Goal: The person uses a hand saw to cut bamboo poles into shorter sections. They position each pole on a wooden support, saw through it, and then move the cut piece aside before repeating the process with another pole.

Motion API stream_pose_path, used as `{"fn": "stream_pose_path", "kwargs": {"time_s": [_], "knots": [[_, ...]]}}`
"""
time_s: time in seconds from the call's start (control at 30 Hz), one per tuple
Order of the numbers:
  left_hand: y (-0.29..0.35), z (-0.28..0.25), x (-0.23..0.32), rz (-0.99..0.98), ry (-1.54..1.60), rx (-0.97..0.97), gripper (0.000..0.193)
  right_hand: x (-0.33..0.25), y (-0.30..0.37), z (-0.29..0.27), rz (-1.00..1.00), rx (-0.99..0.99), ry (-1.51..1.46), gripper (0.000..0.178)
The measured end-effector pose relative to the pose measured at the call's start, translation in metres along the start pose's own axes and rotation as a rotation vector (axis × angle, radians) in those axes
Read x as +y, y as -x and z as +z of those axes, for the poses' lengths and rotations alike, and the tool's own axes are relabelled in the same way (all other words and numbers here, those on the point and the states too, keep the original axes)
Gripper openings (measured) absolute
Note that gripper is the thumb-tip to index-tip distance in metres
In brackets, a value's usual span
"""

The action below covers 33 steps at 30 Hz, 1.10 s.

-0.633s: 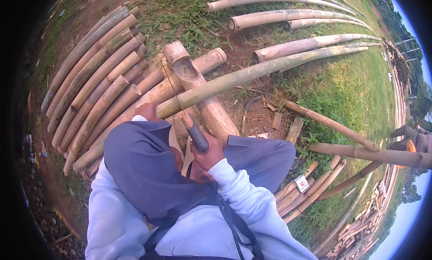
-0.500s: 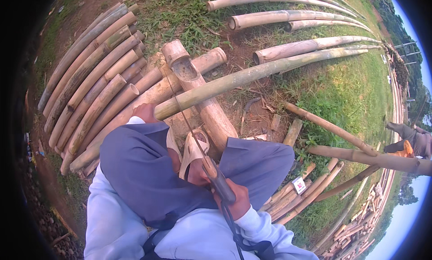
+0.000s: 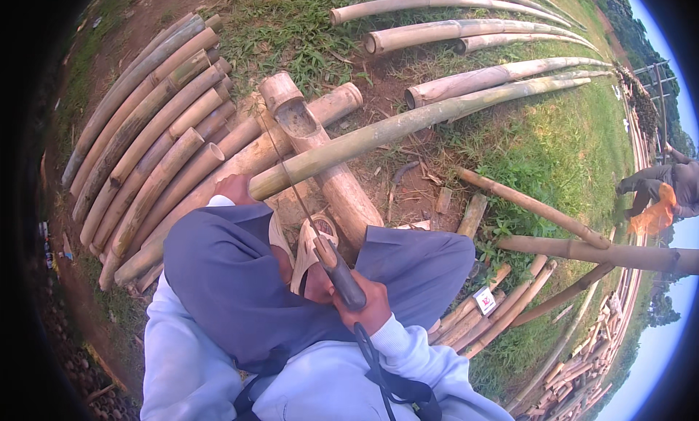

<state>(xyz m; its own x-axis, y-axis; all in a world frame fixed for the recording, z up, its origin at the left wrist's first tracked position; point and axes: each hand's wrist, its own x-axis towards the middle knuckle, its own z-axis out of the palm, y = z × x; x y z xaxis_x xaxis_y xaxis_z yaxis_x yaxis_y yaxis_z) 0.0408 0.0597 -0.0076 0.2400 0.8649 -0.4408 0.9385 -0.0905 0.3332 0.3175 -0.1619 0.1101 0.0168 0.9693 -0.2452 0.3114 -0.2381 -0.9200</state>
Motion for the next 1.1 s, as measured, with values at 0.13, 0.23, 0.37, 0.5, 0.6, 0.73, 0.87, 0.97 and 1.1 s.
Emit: {"fn": "stream_pose_path", "kwargs": {"time_s": [0.13, 0.23, 0.37, 0.5, 0.6, 0.73, 0.87, 0.97, 1.1], "knots": [[0.000, 0.006, -0.005, -0.034, -0.016, -0.022, 0.074, -0.024, 0.077, -0.050, 0.105, -0.057, 0.176, 0.025], [-0.001, 0.002, -0.001, -0.021, -0.010, -0.022, 0.070, -0.011, 0.028, -0.023, 0.015, -0.043, 0.088, 0.022], [-0.009, 0.000, 0.012, 0.018, -0.003, -0.017, 0.077, 0.031, -0.080, 0.034, -0.112, 0.087, 0.081, 0.024], [-0.008, 0.002, 0.006, 0.024, 0.012, -0.016, 0.073, 0.000, -0.045, 0.014, -0.009, 0.036, 0.080, 0.022], [0.003, -0.003, -0.003, -0.018, -0.010, -0.055, 0.070, -0.010, 0.046, -0.032, 0.079, -0.067, 0.159, 0.021], [0.003, 0.001, -0.003, -0.012, -0.020, -0.035, 0.068, -0.013, 0.046, -0.029, 0.022, -0.027, 0.112, 0.022], [-0.003, -0.002, 0.022, 0.000, -0.017, -0.032, 0.068, 0.033, -0.078, 0.035, -0.016, 0.093, 0.063, 0.021], [0.000, -0.002, 0.009, 0.022, 0.014, -0.023, 0.068, 0.036, -0.094, 0.048, -0.118, 0.085, 0.085, 0.021], [0.000, 0.002, -0.001, -0.005, -0.020, -0.015, 0.069, -0.005, 0.006, -0.004, -0.002, 0.002, 0.084, 0.025]]}}
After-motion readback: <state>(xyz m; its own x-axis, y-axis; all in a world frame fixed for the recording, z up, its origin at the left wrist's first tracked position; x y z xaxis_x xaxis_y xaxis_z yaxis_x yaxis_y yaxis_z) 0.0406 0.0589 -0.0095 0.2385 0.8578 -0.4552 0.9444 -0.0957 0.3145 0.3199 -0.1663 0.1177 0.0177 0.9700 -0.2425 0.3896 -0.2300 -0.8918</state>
